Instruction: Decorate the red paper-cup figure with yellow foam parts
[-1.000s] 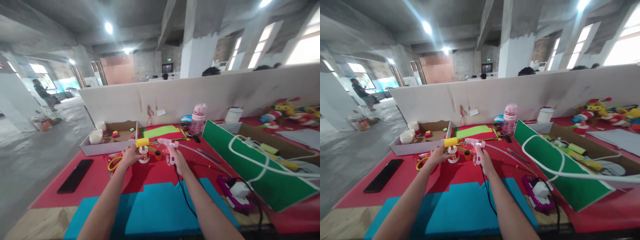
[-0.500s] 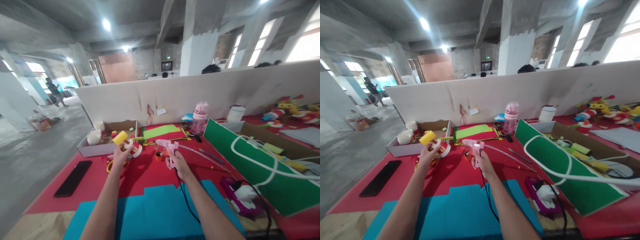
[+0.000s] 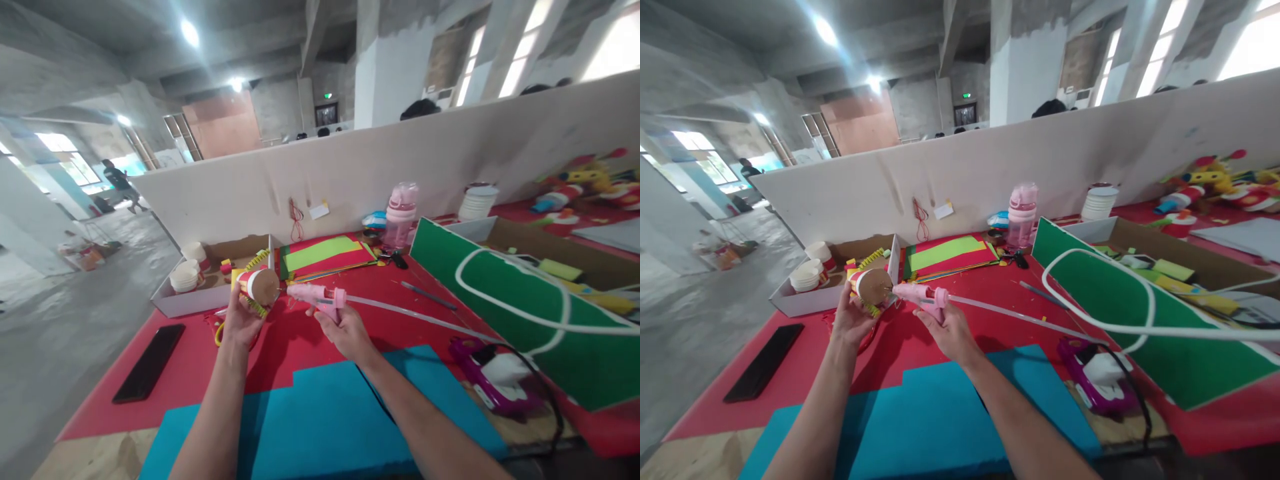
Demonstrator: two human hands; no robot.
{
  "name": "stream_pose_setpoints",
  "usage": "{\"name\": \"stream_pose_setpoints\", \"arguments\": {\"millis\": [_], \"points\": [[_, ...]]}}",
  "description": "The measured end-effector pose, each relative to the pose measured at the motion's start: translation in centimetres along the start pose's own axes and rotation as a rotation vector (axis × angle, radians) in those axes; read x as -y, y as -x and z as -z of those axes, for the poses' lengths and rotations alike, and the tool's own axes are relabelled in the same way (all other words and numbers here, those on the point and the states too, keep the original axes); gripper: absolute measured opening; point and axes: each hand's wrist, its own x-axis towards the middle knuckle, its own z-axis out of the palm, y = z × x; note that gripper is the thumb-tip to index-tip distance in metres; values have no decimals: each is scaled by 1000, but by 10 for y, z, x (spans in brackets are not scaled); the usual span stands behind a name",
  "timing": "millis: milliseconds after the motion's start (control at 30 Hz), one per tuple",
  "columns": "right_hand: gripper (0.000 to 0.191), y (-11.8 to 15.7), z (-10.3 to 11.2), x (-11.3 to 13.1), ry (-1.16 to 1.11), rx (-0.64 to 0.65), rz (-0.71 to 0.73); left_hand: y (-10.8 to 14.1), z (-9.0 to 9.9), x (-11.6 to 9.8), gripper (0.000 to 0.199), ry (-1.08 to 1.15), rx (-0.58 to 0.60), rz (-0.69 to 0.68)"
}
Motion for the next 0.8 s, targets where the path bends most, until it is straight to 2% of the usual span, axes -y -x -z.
{"name": "stream_pose_setpoints", "arguments": {"millis": [133, 300, 467, 800], "points": [[30, 5, -6, 2, 145, 22, 180, 1, -2, 4, 41, 38, -1, 38], [34, 4, -8, -5, 211, 23, 322, 2, -2, 4, 38, 58, 37, 59], [38, 2, -8, -11, 307, -10, 336, 3, -3, 5, 38, 72, 76, 69], [36, 5, -10, -14, 360, 15, 341, 0, 2, 7, 34, 134, 21, 111]]}}
